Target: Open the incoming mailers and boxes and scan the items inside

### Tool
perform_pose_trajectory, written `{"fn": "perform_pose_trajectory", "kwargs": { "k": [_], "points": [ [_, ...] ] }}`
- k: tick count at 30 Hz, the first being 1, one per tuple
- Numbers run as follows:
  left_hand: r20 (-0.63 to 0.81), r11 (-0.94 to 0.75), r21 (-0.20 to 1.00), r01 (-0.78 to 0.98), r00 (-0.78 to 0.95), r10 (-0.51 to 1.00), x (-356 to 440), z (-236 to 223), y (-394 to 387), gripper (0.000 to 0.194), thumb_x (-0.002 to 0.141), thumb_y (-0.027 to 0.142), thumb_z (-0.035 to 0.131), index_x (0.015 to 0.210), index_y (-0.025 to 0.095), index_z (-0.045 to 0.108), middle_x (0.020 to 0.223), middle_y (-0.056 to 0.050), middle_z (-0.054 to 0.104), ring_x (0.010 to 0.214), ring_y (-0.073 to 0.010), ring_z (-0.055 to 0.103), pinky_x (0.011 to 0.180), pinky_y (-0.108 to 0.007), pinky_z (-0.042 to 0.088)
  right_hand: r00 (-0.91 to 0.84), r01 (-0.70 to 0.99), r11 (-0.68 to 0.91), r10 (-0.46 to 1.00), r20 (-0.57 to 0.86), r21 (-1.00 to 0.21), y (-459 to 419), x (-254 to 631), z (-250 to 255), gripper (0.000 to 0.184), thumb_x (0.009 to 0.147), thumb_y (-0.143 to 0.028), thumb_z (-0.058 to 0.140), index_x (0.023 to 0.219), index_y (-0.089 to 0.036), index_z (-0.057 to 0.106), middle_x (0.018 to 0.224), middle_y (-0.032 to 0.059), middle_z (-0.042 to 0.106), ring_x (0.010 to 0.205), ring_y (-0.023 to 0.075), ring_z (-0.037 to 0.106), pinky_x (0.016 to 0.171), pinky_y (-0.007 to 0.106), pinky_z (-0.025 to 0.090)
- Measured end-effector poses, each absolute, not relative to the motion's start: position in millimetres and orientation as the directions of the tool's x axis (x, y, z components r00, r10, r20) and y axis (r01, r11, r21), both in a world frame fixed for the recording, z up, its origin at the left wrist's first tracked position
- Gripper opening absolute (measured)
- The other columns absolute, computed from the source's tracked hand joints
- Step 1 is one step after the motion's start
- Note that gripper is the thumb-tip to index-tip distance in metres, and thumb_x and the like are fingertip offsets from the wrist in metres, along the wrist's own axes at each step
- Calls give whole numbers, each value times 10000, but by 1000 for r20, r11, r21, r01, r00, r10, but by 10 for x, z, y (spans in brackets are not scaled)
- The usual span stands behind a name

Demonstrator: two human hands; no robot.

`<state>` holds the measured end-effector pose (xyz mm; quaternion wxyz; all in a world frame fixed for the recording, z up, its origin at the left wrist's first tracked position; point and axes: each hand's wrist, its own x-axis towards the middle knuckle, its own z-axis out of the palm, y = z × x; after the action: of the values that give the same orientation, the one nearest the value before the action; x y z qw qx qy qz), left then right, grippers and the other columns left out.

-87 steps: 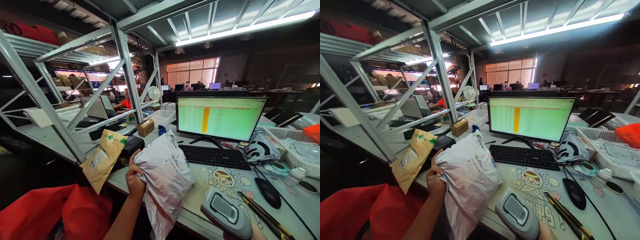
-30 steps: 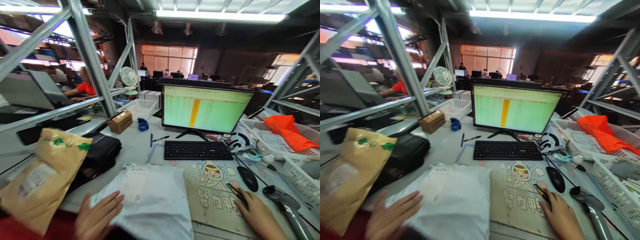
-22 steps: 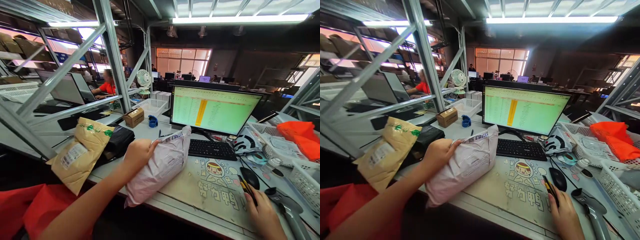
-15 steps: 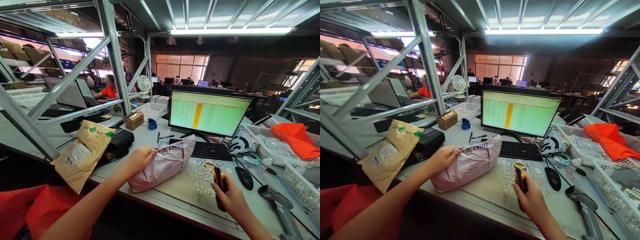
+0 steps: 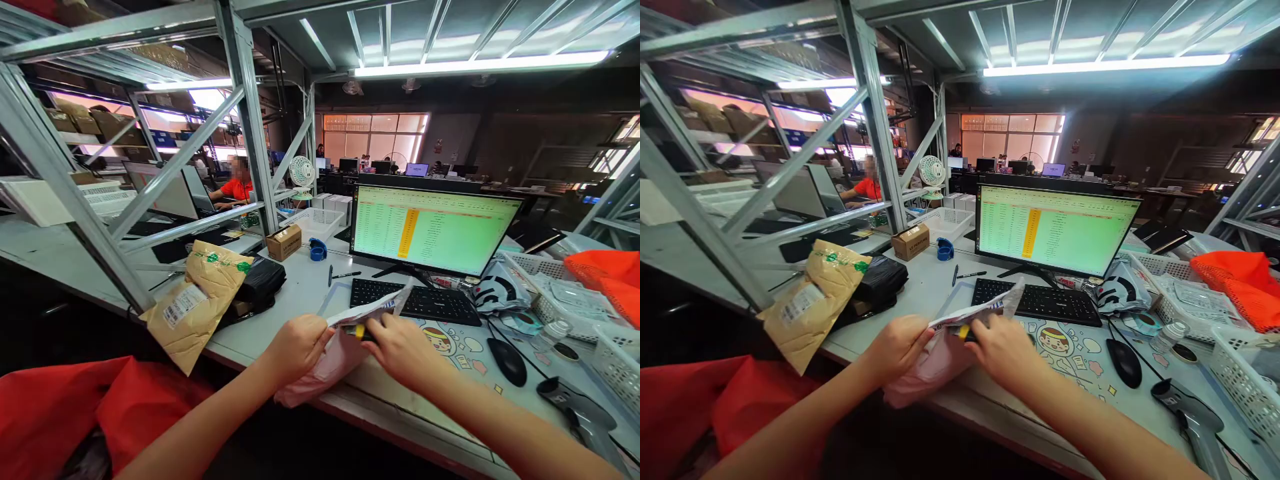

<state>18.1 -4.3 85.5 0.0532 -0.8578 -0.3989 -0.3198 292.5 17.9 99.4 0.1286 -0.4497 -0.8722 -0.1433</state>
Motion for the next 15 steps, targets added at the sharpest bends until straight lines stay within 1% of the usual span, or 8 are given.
{"fn": "perform_pose_trajectory", "kwargs": {
  "k": [3, 4, 5, 6, 9, 11, 13, 15],
  "points": [
    [604, -682, 187, 707, 464, 648, 82, 838, -90, 468, 1062, 357, 270, 650, 217, 441, 599, -9, 539, 558, -144, 476, 572, -296, 328, -238, 970, 209, 914, 330, 121, 490, 3947, 955, 275, 980, -455, 555, 1010, -199, 649, 906, 118, 681, 757, 268, 639, 659, 340, 419],
    [578, -664, 218, 715, 454, 678, 51, 855, -82, 471, 1061, 362, 269, 646, 217, 440, 599, -9, 545, 556, -144, 484, 572, -293, 335, -64, 994, 26, 931, 359, 109, 565, 4331, 866, 349, 990, -504, 506, 1015, -186, 647, 926, 137, 685, 784, 298, 649, 675, 366, 434],
    [543, -636, 245, 732, 440, 715, 35, 885, -66, 473, 1059, 368, 270, 647, 217, 449, 608, -12, 560, 564, -146, 503, 580, -292, 347, 65, 992, -97, 940, 334, 78, 613, 4682, 735, 405, 1002, -528, 448, 1042, -178, 648, 952, 150, 693, 827, 326, 660, 689, 392, 449],
    [500, -595, 260, 761, 421, 757, 39, 926, -43, 470, 1055, 375, 278, 657, 215, 469, 627, -19, 585, 584, -154, 533, 594, -294, 360, 138, 988, -150, 953, 268, 25, 629, 4973, 569, 447, 1009, -542, 403, 1070, -180, 657, 976, 155, 702, 876, 340, 669, 711, 408, 466],
    [361, -443, 212, 871, 351, 864, 186, 1079, 37, 363, 1006, 454, 423, 831, 194, 606, 786, -63, 696, 731, -214, 645, 653, -316, 402, 228, 968, -221, 973, 46, -115, 517, 5368, -16, 460, 983, -508, 440, 1107, -145, 694, 1004, 181, 716, 931, 342, 691, 782, 430, 514],
    [290, -416, 154, 896, 362, 886, 366, 1155, 90, 368, 936, 517, 555, 1052, 178, 641, 931, -91, 740, 841, -259, 684, 687, -327, 421, 264, 957, -261, 965, 4, -128, 343, 5255, -328, 444, 952, -452, 478, 1064, -91, 711, 999, 227, 705, 933, 382, 691, 793, 485, 529],
    [214, -481, 108, 870, 452, 866, 551, 1184, 138, 355, 932, 494, 579, 1110, 194, 646, 974, -88, 751, 878, -267, 696, 690, -324, 419, 286, 955, -277, 956, 73, -107, 108, 4931, -480, 422, 945, -404, 460, 1069, -78, 698, 1089, 262, 670, 1024, 422, 657, 839, 553, 517],
    [151, -522, 88, 849, 506, 849, 695, 1176, 174, 256, 983, 410, 508, 1012, 208, 662, 903, -71, 751, 830, -250, 695, 643, -314, 389, 184, 974, -142, 950, 251, -177, -169, 4471, -458, 370, 965, -368, 417, 1086, -135, 678, 1184, 226, 638, 1130, 386, 612, 925, 547, 497]
  ]
}}
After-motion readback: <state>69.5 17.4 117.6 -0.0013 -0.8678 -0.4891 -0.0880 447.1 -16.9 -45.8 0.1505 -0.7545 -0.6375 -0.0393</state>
